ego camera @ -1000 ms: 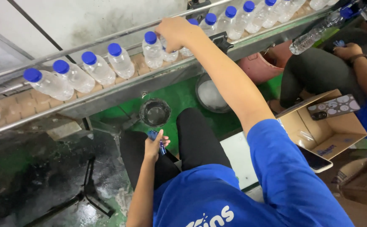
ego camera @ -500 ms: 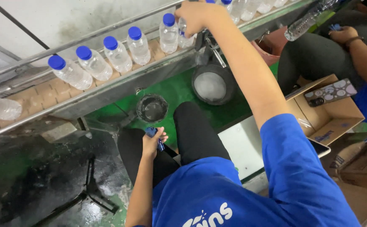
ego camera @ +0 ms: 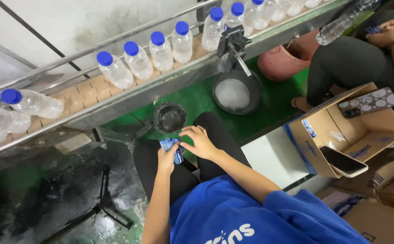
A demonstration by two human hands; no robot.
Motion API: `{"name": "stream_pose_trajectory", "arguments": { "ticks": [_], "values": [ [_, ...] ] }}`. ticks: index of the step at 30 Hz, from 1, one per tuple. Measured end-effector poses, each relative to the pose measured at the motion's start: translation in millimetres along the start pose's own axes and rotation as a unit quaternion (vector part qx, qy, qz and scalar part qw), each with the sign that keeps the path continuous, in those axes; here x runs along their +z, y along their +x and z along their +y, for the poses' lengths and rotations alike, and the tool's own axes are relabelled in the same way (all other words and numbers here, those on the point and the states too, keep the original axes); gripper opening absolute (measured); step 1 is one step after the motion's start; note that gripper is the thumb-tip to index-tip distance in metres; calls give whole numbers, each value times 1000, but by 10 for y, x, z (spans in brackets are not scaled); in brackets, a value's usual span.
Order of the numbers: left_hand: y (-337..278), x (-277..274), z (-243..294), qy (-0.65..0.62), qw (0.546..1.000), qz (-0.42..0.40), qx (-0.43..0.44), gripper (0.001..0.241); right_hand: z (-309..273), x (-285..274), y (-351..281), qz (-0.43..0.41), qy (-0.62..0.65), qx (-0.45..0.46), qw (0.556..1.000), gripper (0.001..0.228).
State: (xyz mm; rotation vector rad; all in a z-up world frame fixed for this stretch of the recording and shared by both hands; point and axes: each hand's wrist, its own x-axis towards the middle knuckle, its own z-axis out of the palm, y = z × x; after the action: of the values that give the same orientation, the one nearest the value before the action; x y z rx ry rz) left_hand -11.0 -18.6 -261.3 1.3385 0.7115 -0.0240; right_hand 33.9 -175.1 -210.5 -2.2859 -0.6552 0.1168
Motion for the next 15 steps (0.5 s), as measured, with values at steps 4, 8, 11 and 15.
{"name": "stream_pose_trajectory", "arguments": {
  "ticks": [4, 8, 11, 15],
  "values": [
    [-50, -9, 75, -70, 997, 2, -39, 43, 7, -49, 35, -28, 87, 37, 995, 35],
    [-90, -28, 183, -153, 983, -34, -90, 50, 113, -98, 162, -48, 103, 40, 993, 11],
    [39, -88, -31, -177, 980, -41, -83, 51, 166, 24, 163, -59, 398, 191, 895, 15],
    [184, -162, -320, -137, 985, -81, -74, 54, -291, -476, 437, -28, 575, 238, 782, 21]
  ]
}}
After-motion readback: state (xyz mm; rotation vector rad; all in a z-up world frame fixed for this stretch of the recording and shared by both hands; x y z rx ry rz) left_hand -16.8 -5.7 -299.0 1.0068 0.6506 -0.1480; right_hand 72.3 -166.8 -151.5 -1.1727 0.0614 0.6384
